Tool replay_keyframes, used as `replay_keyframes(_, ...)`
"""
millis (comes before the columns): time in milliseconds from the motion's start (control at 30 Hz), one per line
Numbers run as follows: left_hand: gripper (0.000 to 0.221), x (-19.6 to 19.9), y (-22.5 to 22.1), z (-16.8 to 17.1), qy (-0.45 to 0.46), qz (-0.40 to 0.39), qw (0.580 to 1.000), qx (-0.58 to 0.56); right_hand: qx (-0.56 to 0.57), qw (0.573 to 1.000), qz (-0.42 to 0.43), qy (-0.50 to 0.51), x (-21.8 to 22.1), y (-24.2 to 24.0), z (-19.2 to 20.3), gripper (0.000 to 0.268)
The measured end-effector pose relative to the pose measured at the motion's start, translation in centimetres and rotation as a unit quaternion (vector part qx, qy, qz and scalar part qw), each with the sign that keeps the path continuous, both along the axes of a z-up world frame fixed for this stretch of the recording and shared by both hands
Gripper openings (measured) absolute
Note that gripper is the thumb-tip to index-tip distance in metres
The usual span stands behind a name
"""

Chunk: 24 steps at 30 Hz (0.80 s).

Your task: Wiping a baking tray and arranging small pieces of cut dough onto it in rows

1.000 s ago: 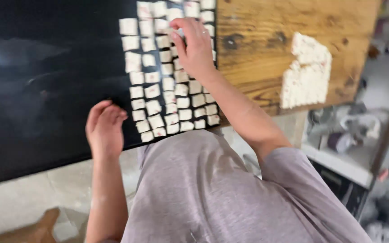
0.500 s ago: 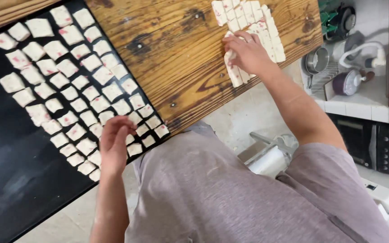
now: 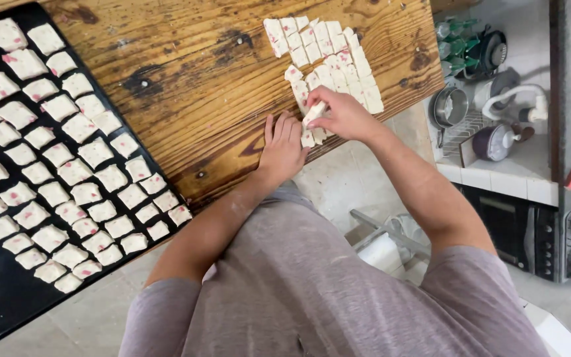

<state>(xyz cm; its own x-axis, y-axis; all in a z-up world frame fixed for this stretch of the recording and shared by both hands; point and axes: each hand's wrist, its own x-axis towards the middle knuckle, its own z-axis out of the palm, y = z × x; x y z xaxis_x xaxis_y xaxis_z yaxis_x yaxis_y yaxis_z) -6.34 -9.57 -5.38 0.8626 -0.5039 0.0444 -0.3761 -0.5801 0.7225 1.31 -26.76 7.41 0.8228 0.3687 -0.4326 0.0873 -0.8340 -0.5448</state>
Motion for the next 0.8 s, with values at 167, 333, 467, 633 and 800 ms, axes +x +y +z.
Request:
replay_keyframes(167, 0.061, -0.2, 0.6, -1.1, 0.252, 0.015, 0.936, -0.247, 0.282, 0.935, -0.201, 0.074, -0.3, -2.5, -4.8, 0.059)
replay_keyframes(333, 0.061, 0.5, 6.0, -1.1, 0.377, 0.071, 0.708, -0.593, 0.394, 0.868, -0.243, 0.182, 0.0, 5.0, -3.2, 0.029)
replay_keyframes(467, 0.036, -0.2, 13.4, 1.4, 0.340, 0.239, 0.715, -0.562, 0.310, 0.931, -0.086, 0.171, 2.6, 13.3, -0.8, 0.027)
replay_keyframes(633, 0.023, -4.7, 25.4, 5.4, 0.291, 0.340, 0.674, -0.588, 0.351, 0.910, 0.043, 0.215, 5.2, 25.0, -1.1, 0.032)
replay_keyframes(800, 0.030, -11.3, 38.5, 8.8, 0.191, 0.425, 0.621, -0.631, 0.290, 0.942, 0.125, 0.114, 6.8, 42.7, 1.7, 0.025)
